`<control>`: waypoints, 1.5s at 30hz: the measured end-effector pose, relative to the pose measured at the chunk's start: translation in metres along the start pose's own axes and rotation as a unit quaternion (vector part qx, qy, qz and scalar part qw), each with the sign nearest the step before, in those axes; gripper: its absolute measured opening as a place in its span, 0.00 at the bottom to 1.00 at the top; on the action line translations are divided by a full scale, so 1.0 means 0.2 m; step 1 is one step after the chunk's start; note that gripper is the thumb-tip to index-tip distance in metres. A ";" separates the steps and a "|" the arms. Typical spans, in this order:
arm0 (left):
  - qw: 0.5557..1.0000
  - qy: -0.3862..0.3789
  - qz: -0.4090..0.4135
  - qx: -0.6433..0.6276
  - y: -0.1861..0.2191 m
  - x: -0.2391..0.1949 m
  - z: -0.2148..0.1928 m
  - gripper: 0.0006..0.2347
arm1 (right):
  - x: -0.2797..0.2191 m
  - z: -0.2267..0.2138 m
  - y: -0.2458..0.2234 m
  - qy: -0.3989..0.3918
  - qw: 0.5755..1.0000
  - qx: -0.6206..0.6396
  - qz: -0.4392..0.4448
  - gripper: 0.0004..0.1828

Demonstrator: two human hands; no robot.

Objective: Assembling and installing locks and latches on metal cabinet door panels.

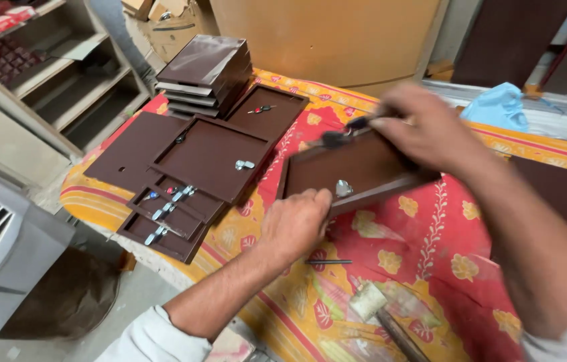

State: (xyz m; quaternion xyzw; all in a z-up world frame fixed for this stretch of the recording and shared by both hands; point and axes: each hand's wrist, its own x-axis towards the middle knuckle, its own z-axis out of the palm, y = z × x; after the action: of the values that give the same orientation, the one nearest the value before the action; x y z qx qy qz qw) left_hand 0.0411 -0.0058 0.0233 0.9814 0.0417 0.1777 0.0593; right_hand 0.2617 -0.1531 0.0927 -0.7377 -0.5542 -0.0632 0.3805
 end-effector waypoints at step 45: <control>0.970 -0.176 -0.091 -0.138 0.13 0.58 0.15 0.15 | -0.75 0.56 0.53 0.176 0.717 0.567 0.367 0.12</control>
State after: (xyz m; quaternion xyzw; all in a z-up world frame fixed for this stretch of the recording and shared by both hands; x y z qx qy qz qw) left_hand 0.1616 -0.0234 0.0388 0.9716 0.0948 -0.0004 0.2166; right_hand 0.2596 -0.2077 -0.1162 -0.5051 -0.0952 0.2781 0.8115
